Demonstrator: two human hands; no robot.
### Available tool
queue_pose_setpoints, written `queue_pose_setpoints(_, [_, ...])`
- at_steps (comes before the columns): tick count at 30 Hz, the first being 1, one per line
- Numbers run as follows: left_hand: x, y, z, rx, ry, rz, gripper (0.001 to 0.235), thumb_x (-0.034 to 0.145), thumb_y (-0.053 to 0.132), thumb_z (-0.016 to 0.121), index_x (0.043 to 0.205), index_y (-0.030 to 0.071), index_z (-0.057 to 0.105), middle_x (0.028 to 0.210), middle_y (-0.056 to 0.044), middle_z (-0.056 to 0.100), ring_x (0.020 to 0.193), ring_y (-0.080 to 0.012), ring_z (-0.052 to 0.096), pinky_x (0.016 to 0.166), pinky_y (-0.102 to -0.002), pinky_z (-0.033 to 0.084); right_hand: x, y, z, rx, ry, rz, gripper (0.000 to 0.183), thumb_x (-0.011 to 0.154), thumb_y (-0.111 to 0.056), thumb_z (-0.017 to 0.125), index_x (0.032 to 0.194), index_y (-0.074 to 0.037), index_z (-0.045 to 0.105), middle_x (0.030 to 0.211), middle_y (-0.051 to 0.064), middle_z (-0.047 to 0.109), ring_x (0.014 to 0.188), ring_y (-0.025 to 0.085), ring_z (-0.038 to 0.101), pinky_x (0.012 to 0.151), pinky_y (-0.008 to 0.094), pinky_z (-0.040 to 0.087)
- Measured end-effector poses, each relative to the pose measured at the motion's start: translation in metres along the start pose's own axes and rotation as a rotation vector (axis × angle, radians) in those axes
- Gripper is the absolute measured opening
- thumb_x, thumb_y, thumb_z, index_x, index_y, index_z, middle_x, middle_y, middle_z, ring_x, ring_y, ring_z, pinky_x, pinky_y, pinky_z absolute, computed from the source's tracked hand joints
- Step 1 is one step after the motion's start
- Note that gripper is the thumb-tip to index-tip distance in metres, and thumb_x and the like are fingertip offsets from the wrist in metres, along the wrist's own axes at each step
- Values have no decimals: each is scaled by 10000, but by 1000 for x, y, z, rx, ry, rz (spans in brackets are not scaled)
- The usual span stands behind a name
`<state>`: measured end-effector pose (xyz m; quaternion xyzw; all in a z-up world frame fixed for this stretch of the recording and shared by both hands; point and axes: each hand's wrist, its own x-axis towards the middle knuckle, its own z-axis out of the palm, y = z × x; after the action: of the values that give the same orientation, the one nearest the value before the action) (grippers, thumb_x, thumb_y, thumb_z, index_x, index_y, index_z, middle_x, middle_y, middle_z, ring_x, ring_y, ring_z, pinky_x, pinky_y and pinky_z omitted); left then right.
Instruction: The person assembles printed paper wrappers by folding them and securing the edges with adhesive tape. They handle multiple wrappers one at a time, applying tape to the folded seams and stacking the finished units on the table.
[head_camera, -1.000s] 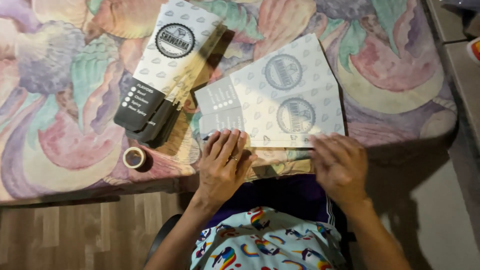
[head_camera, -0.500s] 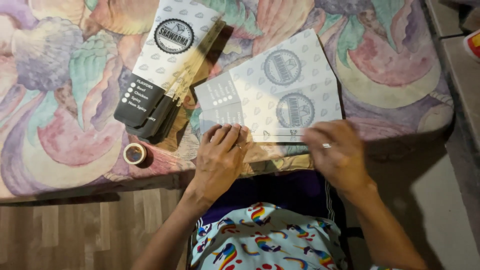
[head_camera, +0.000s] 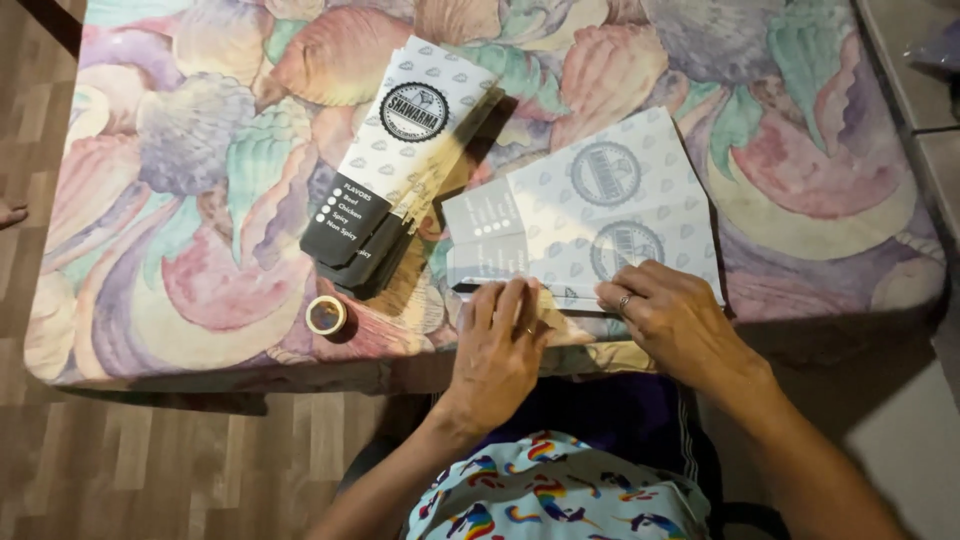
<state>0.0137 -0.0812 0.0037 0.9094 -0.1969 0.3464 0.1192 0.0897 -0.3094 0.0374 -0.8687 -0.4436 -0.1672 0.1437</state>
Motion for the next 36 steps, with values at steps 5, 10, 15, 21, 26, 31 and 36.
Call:
queue_pose_setpoints(5, [-6,13,11,-95,92,68,365,1018,216,635,1239,-73,670,1234,-252,611,1092,-434,628,983,-558,519,-5,7,8,-11,-6,-22,136,969,-120,582,943,-98,713,947,45,655,886,290,637,681,413,543])
queue_pose_setpoints(10, [-1,18,8,-51,105,65,391,1000,212,671,1265,-76,655,1195,-231,628,1065,-373,635,1000,-522,536,-6,10,10,-24,-29,-39,126,974,-160,578,929,-149,695,911,2,622,875,246,620,676,367,537])
queue_pose_setpoints(15, [-4,14,8,-40,109,88,384,1009,240,654,1246,-62,670,1196,-213,648,1083,-356,644,999,-516,549,-11,12,17,-72,-22,-60,113,989,-178,579,937,-168,679,920,-15,623,870,228,621,675,345,534])
queue_pose_setpoints(21, [-3,11,7,-100,151,80,381,1015,259,648,1229,-54,682,1181,-204,663,1073,-342,654,994,-511,544,3,0,-1,-94,-3,-107,192,1008,-119,536,836,-103,621,822,27,570,767,256,584,596,362,506])
queue_pose_setpoints(26, [-8,10,12,-126,173,73,375,1011,255,661,1221,-54,691,1189,-214,676,1081,-347,659,1000,-517,536,0,-1,5,-204,-4,-178,159,1008,-111,533,884,-118,633,834,28,568,766,249,579,596,349,497])
queue_pose_setpoints(31, [-11,8,17,-99,211,86,371,1007,265,651,1216,-39,697,1217,-206,674,1096,-344,660,991,-507,544,13,-2,3,-231,75,-304,221,1001,-31,531,791,-60,593,752,108,504,676,314,520,563,380,460])
queue_pose_setpoints(36, [-12,8,19,-61,215,81,406,995,286,670,1266,-15,685,1241,-194,669,1106,-334,657,991,-524,550,15,5,14,-236,190,-308,291,1060,-75,460,815,-26,609,784,115,483,682,309,501,574,389,428])
